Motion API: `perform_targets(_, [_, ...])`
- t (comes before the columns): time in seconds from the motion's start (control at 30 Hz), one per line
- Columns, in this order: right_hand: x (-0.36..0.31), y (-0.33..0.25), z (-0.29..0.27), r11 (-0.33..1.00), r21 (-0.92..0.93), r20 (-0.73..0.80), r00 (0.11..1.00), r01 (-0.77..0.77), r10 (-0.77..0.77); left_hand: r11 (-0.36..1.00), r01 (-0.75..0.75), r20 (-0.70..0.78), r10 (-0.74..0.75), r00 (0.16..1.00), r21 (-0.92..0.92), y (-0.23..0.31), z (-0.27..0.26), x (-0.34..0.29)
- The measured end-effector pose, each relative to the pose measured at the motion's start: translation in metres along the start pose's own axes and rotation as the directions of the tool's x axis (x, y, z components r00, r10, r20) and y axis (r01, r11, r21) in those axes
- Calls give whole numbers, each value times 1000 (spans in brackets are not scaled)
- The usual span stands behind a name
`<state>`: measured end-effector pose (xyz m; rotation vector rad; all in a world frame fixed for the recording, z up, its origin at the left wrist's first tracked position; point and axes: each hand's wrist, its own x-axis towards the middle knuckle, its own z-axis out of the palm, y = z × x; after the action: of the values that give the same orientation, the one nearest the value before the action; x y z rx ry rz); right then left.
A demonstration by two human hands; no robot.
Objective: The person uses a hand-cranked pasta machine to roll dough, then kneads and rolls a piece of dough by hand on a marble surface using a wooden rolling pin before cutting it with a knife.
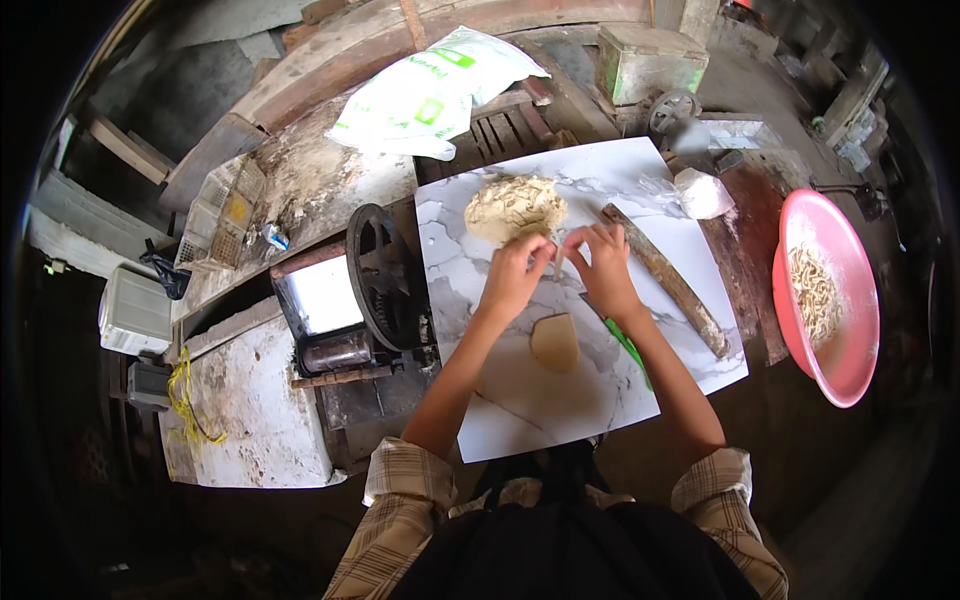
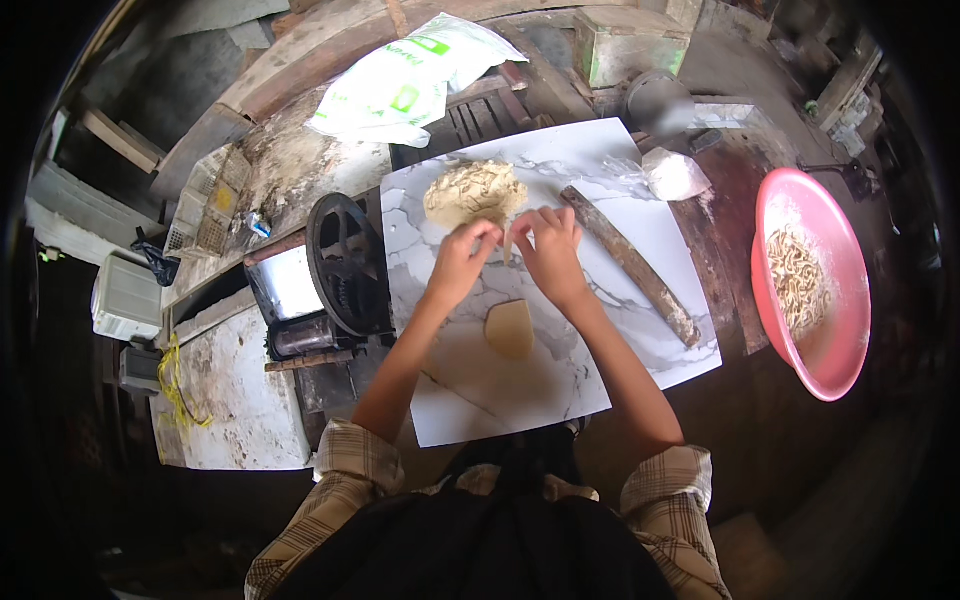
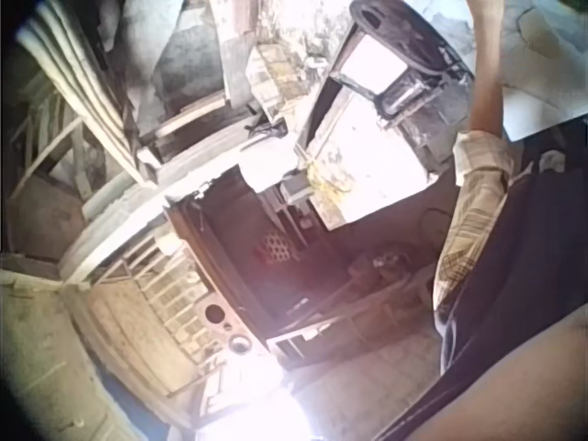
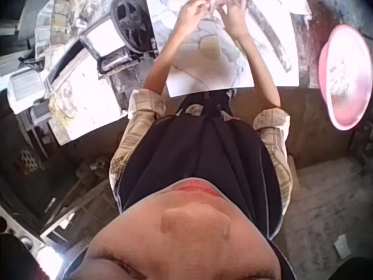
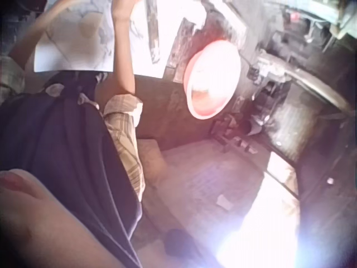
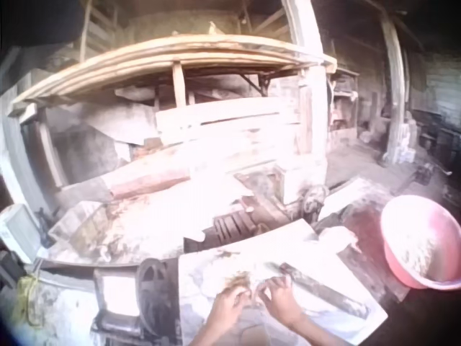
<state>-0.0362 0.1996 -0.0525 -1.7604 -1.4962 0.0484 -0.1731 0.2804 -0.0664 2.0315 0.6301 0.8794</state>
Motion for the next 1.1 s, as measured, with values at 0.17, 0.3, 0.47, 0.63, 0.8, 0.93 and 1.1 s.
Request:
perform_targets(0.17, [41,5,40,981,-76,89,978,-180,186,973,26,-184,17,983,228,-25,-12,23])
perform_targets(0.3, [51,16,56,955,-110,86,955,-274,284,944,61,-245,21,969,323,-38,-8,27])
perform_targets(0.47, [53,22,56,941,-41,121,933,-337,339,959,284,-226,-274,935,14,-43,0,33])
perform_targets(0.63, [9,38,23,995,3,-28,994,-105,105,932,360,-148,-351,925,40,-56,-2,36])
perform_targets(0.8, [-84,26,-30,876,-440,76,964,-195,253,984,72,-477,16,879,165,-30,2,7])
perform_targets(0.93, [-111,22,-41,855,-432,176,903,-286,391,988,62,-241,-26,970,143,-35,-4,-47])
perform_targets(1.1, [-126,24,-31,917,-292,182,925,-273,334,937,13,-34,-1,999,349,-13,2,-102])
